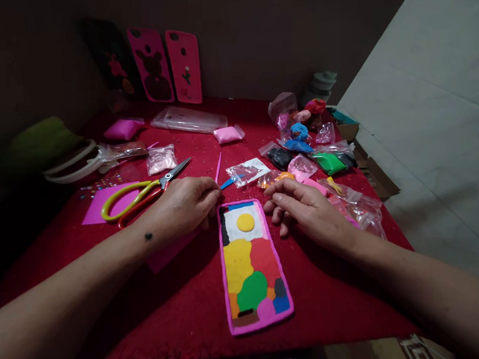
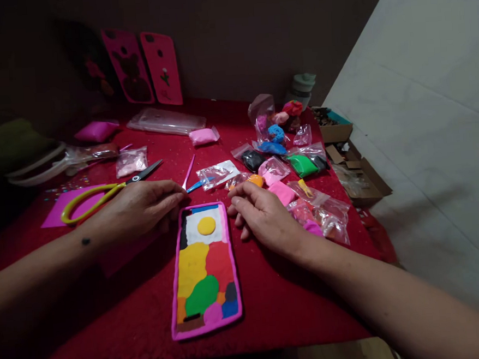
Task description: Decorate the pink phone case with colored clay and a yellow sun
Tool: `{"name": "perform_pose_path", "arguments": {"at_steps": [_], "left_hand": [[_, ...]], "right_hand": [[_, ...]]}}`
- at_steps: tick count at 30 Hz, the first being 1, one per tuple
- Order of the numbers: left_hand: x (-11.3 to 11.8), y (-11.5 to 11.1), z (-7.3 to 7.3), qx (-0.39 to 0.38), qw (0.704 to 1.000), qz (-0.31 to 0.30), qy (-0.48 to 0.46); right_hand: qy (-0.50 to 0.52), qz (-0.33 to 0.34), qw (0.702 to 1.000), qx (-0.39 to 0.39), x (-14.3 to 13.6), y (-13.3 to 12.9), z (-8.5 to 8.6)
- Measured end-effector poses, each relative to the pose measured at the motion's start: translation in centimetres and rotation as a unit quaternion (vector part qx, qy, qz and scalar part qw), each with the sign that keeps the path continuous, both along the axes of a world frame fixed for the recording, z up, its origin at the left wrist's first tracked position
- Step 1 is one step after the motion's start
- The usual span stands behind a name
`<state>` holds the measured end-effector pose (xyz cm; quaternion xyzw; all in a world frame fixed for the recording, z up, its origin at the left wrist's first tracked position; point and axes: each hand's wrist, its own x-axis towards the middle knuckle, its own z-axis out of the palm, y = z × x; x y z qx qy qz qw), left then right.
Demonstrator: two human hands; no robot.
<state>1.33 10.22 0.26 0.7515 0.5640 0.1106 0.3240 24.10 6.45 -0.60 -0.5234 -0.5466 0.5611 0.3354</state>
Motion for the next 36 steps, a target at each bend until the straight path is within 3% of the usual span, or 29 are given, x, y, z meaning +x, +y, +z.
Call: {"name": "perform_pose_path", "arguments": {"at_steps": [16,23,26,30,33,36], "left_hand": [[0.1,-0.2,-0.1,-0.016,1.0,0.008,-0.019],[0.0,-0.1,-0.2,-0.004,1.0,0.004,-0.011],[-0.1,0.1,-0.6,0.004,1.0,0.006,-0.015],[0.0,0.1,-0.5,-0.001,1.0,0.017,-0.014],[0.1,0.1,-0.5,-0.011,0.999,0.027,-0.013],[0.1,0.2,-0.6,-0.011,0.999,0.029,-0.009]], "right_hand": [[-0.044,0.009,0.996,0.082,0.2,-0.5,-0.8],[-0.049,0.007,0.992,0.116,0.2,-0.7,-0.2],[-0.037,-0.047,0.978,0.202,1.2,-0.6,1.2],[0.014,-0.173,0.924,0.34,3.6,0.3,4.0],[0.068,-0.26,0.887,0.376,5.7,1.4,5.7],[0.072,-0.293,0.875,0.378,7.2,2.2,6.3]]}}
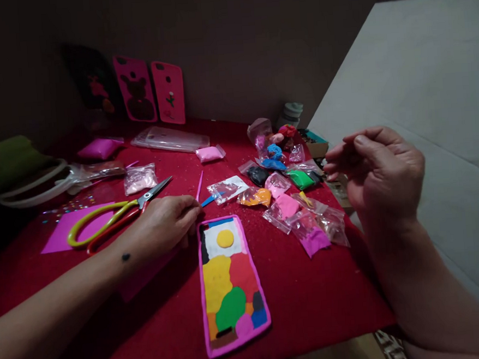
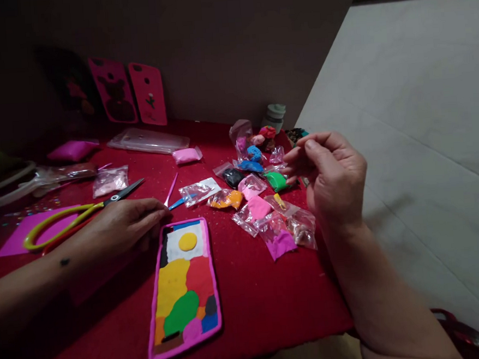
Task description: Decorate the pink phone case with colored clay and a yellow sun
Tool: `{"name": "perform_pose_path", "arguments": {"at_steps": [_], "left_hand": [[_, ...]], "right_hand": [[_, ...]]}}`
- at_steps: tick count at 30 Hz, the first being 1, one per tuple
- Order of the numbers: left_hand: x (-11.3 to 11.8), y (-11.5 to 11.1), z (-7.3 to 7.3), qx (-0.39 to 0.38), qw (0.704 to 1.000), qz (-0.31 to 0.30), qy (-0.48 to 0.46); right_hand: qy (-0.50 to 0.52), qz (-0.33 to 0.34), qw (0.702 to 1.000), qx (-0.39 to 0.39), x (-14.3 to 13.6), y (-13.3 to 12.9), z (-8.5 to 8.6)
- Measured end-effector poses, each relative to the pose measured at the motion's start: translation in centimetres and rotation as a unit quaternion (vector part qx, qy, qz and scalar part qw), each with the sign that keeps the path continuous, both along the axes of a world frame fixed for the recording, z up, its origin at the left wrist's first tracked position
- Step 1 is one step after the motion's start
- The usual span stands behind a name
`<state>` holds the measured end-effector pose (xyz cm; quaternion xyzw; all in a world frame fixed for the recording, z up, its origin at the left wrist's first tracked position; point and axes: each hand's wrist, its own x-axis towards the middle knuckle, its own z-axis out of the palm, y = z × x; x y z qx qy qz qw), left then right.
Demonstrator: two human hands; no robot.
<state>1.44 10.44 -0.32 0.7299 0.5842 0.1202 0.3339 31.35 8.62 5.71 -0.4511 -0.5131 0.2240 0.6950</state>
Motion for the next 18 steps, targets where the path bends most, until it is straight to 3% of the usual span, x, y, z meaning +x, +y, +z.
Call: {"name": "perform_pose_path", "arguments": {"at_steps": [7,13,18], "left_hand": [[-0.1,0.2,-0.2,-0.001,1.0,-0.008,0.008],[-0.3,0.5,-0.4,-0.017,1.0,-0.007,0.008],[-0.4,0.7,-0.6,-0.021,1.0,-0.014,0.004]], "right_hand": [[-0.098,0.047,0.985,-0.135,0.6,-0.3,-0.5],[-0.145,0.035,0.977,-0.154,1.3,-0.5,-0.6],[-0.183,0.009,0.96,-0.213,3.4,-0.9,-1.3]]}}
